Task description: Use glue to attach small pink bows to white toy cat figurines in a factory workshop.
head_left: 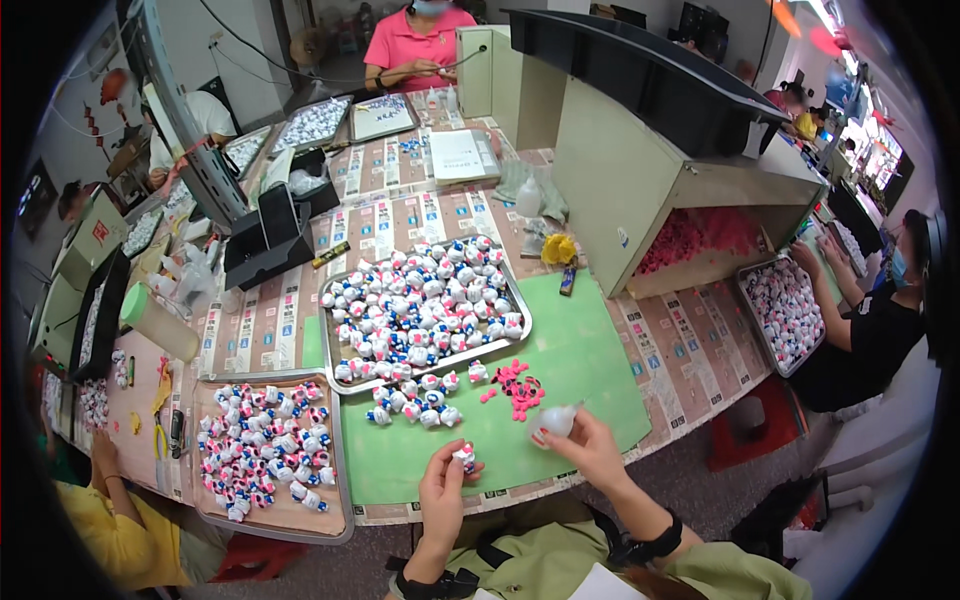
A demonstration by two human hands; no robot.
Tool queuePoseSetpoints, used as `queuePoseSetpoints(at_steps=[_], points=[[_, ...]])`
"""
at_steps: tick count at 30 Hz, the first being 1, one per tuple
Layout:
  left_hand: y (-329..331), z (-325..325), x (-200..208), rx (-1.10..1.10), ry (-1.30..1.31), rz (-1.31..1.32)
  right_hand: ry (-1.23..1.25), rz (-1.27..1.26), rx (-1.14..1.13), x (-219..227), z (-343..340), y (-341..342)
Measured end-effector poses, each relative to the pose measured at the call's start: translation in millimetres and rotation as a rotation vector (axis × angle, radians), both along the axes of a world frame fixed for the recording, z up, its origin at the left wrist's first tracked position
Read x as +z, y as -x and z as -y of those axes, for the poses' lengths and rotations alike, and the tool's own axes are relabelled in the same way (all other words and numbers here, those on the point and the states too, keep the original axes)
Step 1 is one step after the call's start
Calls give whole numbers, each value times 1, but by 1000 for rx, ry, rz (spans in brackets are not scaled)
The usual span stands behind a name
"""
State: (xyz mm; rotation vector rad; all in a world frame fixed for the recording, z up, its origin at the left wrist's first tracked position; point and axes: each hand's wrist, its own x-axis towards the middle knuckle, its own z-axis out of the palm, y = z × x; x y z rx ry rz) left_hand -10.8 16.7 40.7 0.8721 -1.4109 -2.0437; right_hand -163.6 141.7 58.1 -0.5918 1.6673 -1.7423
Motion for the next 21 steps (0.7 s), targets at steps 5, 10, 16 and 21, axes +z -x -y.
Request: queuePoseSetpoints(at_steps=[5, 10, 16, 21], points=[[-3, 2, -1, -17, 22, -29, 98, 135, 47, 2, 2, -14], [-2, 2, 6, 36, -227, -78, 158, 308, 73, 7, 3, -17], [1, 8, 38, 2, -268, -237, 138, 326, 77, 41, 10, -19], [-1, 4, 39, -35, -314, -205, 78, 5, -40, 46, 0, -32]])
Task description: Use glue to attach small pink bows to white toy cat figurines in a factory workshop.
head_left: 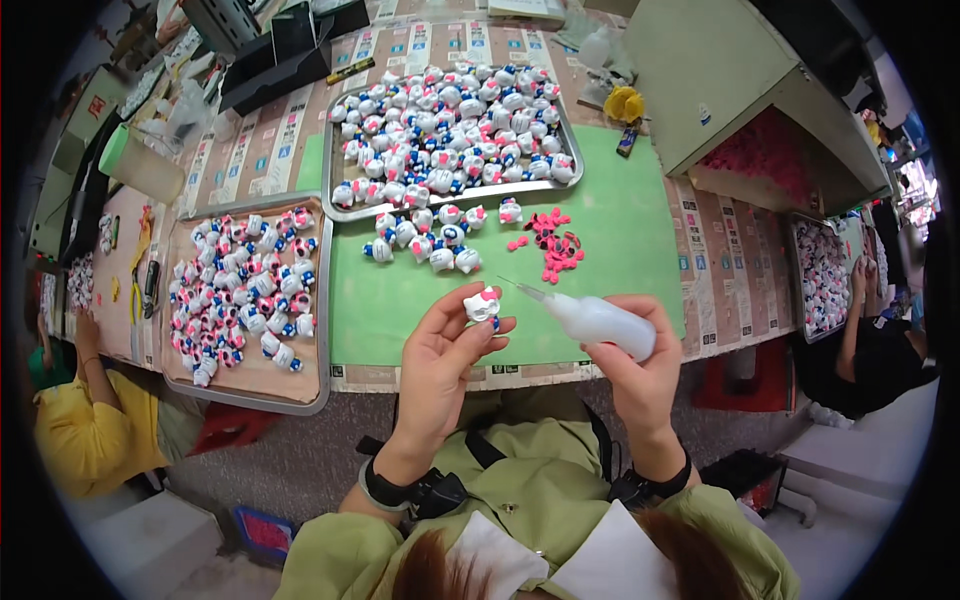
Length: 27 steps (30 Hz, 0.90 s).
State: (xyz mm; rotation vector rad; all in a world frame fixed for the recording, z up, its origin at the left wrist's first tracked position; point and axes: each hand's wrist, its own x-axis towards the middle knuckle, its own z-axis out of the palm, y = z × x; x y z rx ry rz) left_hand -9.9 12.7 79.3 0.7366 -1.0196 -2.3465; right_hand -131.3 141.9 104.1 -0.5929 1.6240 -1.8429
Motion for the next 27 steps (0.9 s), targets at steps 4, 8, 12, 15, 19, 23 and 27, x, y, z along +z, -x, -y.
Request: queuePoseSetpoints(at_steps=[4, 8, 12, 15, 19, 23, 27], points=[[0, -2, 0, 6, -10, -10, 172, -139, -35, 5, 5, -4], [-3, -3, -3, -8, -29, -22, 217, -411, -16, 4, 4, -3], [-1, -4, -3, -10, -54, -35, 215, -566, 37, 4, 0, -2], [-2, -5, -3, 2, -100, -52, 209, -631, 25, 2, 2, -3], [-2, -5, -3, -7, -100, -56, 187, -656, 6, 0, 3, -5], [-2, -5, -3, -15, -101, -63, 176, -676, -3, 0, 4, -5], [-1, -6, -2, -14, -105, -61, 177, -712, -4, 0, 5, -3]])
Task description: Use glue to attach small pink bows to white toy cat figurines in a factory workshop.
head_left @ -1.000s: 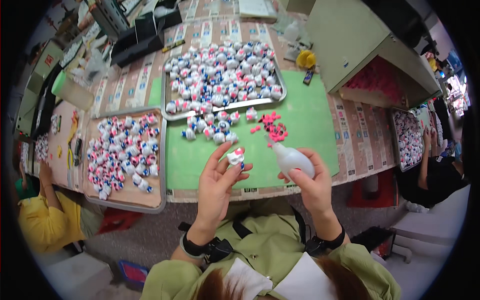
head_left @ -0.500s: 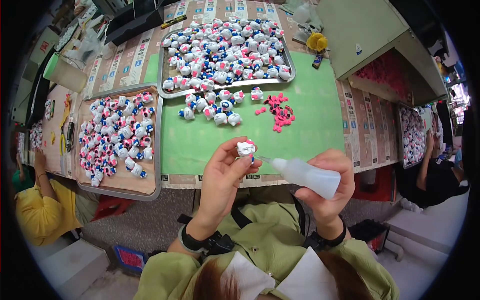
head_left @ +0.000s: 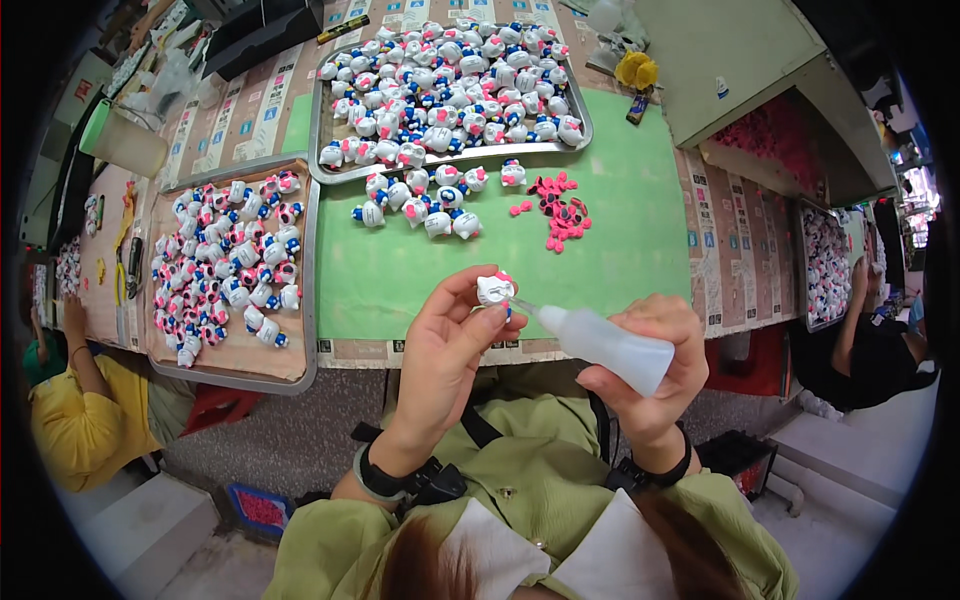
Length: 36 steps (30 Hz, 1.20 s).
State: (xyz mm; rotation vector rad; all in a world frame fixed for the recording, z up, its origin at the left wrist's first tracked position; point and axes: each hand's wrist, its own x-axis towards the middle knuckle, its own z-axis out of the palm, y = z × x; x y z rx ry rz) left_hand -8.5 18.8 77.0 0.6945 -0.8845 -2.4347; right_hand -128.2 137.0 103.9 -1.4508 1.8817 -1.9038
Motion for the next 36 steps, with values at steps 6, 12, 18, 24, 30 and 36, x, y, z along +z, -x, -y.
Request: queuePoseSetpoints(at_steps=[6, 12, 18, 24, 30, 36], points=[[0, -1, -1, -19, -3, 4, -19, -4, -9, 2, -1, 0], [1, -2, -2, -9, 26, 5, -53, 12, 6, 0, -1, 1], [-1, 0, -3, -6, 71, 43, -75, 44, 17, 2, -3, 3], [-1, 0, 0, -28, -32, 2, -20, 62, -21, 1, -3, 4], [1, 0, 0, -49, -30, -19, -28, 4, -37, 1, -3, 7], [0, -1, 3, -48, -25, -2, -38, -42, -48, 4, -1, 8]])
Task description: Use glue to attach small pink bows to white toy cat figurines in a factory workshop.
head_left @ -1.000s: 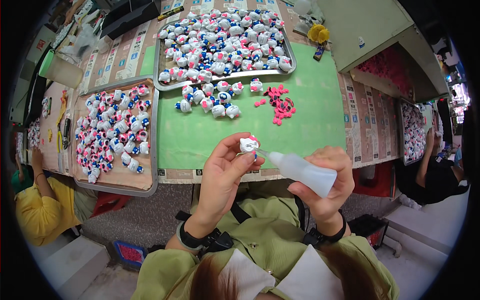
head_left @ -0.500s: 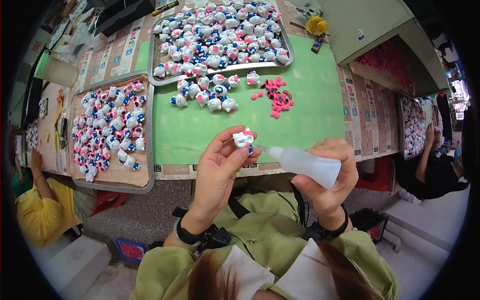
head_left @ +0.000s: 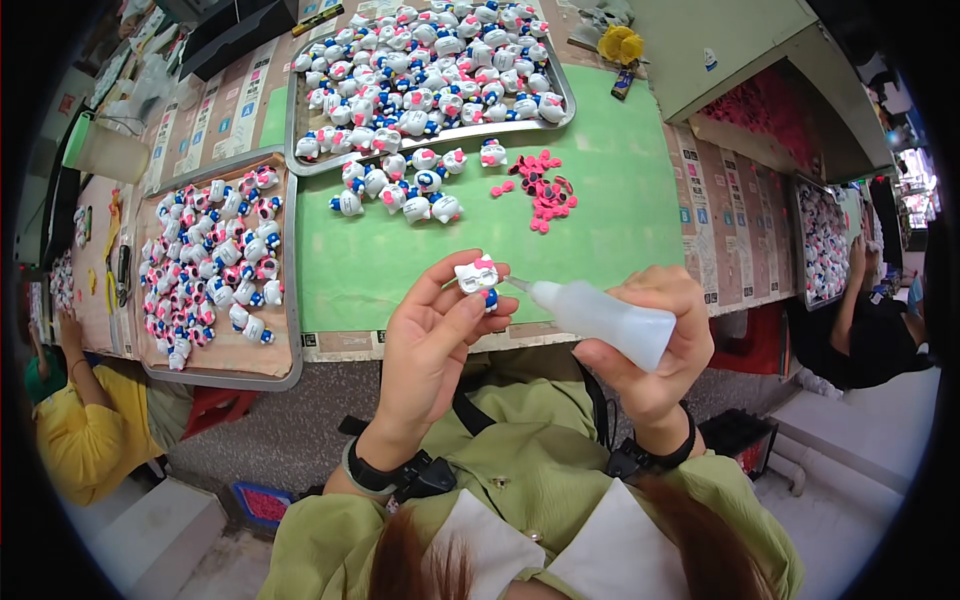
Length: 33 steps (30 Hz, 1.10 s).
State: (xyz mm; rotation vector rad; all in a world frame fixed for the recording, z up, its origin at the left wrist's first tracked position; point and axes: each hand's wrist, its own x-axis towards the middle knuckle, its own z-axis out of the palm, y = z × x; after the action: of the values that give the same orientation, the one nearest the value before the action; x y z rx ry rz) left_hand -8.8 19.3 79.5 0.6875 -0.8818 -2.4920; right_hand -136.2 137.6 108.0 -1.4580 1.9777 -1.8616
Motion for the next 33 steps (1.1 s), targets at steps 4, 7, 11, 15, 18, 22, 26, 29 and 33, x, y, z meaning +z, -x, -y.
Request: queuePoseSetpoints(at_steps=[4, 7, 11, 15, 18, 22, 26, 29, 33], points=[[-1, 0, 0, 12, 5, -3, -10, 9, -12, -2, -2, 1], [-1, 0, -1, 18, 10, -3, -23, 14, 1, 0, -3, 0], [-3, 0, -4, 40, 18, 25, 30, 325, -88, -1, -1, -2], [-2, 3, -9, 81, 30, 52, 88, 557, -282, -20, 5, 40], [-2, 5, -11, 107, 43, 47, -26, 428, -383, -38, 20, 81], [-5, 7, -14, 128, 47, 41, 25, 433, -359, -70, 29, 110], [-9, 10, -16, 143, 45, 57, -51, 125, -525, -70, 23, 97], [-4, 8, -19, 122, 19, 67, -343, 81, -352, -55, 22, 78], [-1, 4, -15, 75, 1, 61, -388, -206, -247, -69, 51, 79]])
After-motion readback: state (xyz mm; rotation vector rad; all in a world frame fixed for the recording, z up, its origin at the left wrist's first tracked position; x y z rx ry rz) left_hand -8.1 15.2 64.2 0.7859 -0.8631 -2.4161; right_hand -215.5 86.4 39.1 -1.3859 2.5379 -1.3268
